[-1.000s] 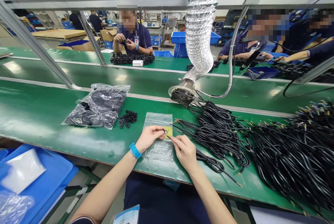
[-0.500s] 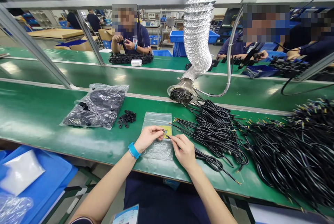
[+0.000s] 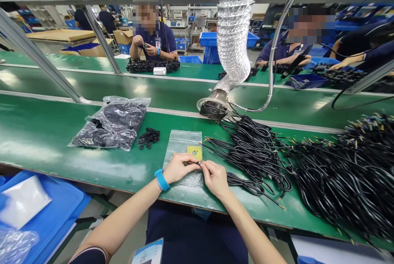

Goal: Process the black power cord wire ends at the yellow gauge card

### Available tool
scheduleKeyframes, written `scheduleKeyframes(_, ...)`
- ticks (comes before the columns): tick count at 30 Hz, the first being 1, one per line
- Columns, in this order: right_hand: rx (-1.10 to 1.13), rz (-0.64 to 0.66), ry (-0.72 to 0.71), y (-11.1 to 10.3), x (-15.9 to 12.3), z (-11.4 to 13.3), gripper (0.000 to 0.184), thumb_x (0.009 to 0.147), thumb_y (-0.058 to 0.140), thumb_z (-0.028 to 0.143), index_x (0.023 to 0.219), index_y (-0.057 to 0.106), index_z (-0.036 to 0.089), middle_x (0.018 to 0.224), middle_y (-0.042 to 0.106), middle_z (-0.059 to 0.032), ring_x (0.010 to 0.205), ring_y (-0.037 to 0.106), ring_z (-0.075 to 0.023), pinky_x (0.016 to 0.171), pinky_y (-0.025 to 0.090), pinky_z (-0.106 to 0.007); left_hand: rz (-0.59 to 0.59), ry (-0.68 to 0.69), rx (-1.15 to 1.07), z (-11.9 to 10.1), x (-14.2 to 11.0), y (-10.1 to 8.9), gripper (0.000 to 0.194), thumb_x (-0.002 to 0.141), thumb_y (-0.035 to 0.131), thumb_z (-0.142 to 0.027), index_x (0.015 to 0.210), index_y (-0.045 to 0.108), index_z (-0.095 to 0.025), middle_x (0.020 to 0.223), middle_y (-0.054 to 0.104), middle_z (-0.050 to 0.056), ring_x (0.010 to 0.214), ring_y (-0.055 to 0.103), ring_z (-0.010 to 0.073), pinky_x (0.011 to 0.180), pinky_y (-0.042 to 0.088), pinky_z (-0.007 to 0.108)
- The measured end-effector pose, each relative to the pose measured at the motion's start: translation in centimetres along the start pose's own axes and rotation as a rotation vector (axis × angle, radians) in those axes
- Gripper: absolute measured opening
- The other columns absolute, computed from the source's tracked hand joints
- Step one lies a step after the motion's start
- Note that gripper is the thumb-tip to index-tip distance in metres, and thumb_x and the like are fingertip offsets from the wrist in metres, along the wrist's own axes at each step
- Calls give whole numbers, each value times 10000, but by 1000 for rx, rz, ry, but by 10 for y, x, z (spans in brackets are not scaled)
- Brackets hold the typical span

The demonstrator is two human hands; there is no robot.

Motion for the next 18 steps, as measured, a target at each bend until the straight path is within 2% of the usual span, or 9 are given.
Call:
scheduleKeyframes(5,68,41,54,4,0,-7,365,990,397,259,723,636,189,629,631,-28,559,589,-137,538,419,-233,27,47,37,-3,0,9,197,802,704,-396,812,775,-213,784,747,56,734,667,188,735,511,296)
scheduleKeyframes(9,18,48,74,3,-1,-5,388,1011,369,284,748,638,188,638,608,-26,574,584,-141,538,424,-237,-14,39,48,-1,1,6,206,809,696,-400,807,774,-210,789,746,62,730,660,191,719,508,298)
scheduleKeyframes(14,7,-32,75,-8,-9,2,262,998,423,252,970,675,188,770,661,-55,697,631,-169,635,495,-269,-26,7,36,-1,0,3,210,793,707,-415,802,778,-217,802,752,60,722,656,191,697,513,296)
scheduleKeyframes(18,53,-33,39,-10,-13,3,243,977,450,222,914,683,190,720,645,-46,654,616,-167,595,488,-269,-4,9,44,1,-3,7,232,792,703,-428,805,778,-208,790,749,62,731,659,191,704,508,293)
Point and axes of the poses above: each hand's wrist, its own x-axis towards the middle knuckle, its own y-axis out of the palm, z = x × y, the point moved 8 cm from there along x, towards the middle knuckle
